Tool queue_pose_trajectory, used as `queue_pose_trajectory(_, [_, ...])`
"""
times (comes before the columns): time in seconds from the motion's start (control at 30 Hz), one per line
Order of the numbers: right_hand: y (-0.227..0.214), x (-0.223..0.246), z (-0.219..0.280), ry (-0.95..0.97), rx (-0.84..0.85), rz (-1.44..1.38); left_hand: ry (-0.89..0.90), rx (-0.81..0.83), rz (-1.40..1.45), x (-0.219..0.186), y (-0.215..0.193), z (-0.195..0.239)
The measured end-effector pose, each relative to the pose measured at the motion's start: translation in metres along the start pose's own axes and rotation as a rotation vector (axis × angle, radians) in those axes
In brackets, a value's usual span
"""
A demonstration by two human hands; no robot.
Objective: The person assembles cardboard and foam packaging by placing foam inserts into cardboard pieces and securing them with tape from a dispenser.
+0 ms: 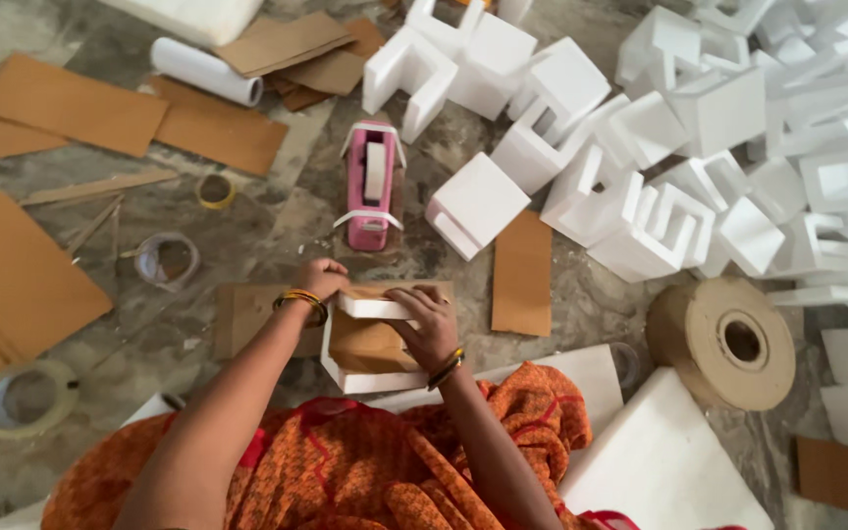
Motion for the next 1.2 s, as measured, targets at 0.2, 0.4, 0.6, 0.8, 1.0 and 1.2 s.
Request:
queue_pose_trajectory(0.2, [0.024,-0.044,0.039,0.414,-0.436,-0.261,-0.159,-0.027,-0.017,-0.045,-0.044,0.105])
queue_pose_trajectory(0.4, [0.088,-0.096,0.105,0.740,-0.336,-0.096,0.343,-0.350,0.180,-0.128,-0.043,0.157])
queue_pose_trajectory(0.6, [0.103,-0.122,0.131,0.713,-0.178,-0.074,0.730,-0.372,0.045,-0.151,-0.029,0.138])
queue_pose_trajectory(0.8, [0.037,-0.125,0.037,0.681,-0.481,-0.266,0.500,-0.343,0.073,-0.140,-0.039,0.127])
queue_pose_trajectory(1.0, [0.056,-0.147,-0.100,0.648,-0.181,-0.377,0.430,-0.311,-0.047,-0.149,-0.039,0.127])
queue_pose_trajectory(1.2, [0.075,-0.127,-0.152,0.885,-0.055,-0.600,0.430,-0.324,-0.075,-0.157,-0.042,0.131])
Point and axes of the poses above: each hand's wrist, its own z-axis away from the middle knuckle, its own y-axis out of the palm, x = y × z, the point moved 5 cm from there along -z, towards the middle knuckle, and after that the axes turned 2 degrees about y, right-handed, at the moved point
